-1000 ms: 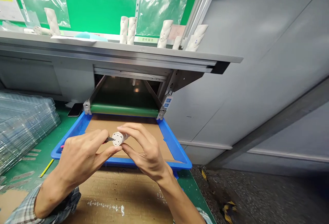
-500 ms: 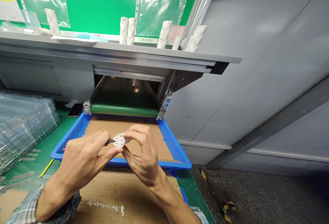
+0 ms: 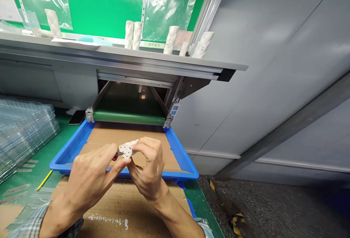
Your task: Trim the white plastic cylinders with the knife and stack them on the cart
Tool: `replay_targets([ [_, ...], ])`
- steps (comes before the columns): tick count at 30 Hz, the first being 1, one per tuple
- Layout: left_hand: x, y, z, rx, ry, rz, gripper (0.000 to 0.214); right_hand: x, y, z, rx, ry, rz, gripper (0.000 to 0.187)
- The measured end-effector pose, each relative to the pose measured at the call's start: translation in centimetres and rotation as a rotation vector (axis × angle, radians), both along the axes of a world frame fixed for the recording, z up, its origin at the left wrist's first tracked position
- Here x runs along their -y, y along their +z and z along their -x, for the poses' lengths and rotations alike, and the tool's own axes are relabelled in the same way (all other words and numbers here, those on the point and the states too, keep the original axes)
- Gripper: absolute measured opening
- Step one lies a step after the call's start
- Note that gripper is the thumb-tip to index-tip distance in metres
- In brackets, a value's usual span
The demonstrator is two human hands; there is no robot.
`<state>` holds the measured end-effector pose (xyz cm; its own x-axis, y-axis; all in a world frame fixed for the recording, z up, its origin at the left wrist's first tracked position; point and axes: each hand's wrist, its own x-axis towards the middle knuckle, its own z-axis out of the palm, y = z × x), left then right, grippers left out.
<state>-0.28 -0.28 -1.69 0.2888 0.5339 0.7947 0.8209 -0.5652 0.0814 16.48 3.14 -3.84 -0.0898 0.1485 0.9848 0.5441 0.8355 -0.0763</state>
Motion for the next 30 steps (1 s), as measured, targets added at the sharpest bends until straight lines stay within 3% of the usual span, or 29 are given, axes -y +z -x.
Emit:
replay_targets([
  [7,-0.1,-0.1,0.5,0.118,-0.271,0.199,0.03,0.1,0.0,0.0,0.008,0.0,0.059,0.022],
  [11,-0.6,0.2,1.4,0.169,-0.215,0.083,0.03,0.4,0.4,0.1,0.012,0.036,0.124,0.031],
  [14,-1.0,0.3,1.7,0.183,-0.245,0.05,0.022,0.7,0.6,0.3,0.052,0.098,0.196,0.04],
  [20,-1.1,0.2,1.4,0.132,-0.128,-0.044,0.039,0.9,0.2,0.8,0.082,0.233,0.36,0.048],
  [25,-1.4,0.6,1.8,0.134,-0.197,-0.003,0.031,0.4,0.2,0.6,-0.003,0.188,0.376,0.041],
  [30,-1.5,1.3,2.7,0.068,-0.116,0.029,0.03,0.0,0.3,0.3,-0.07,0.244,0.374,0.049],
])
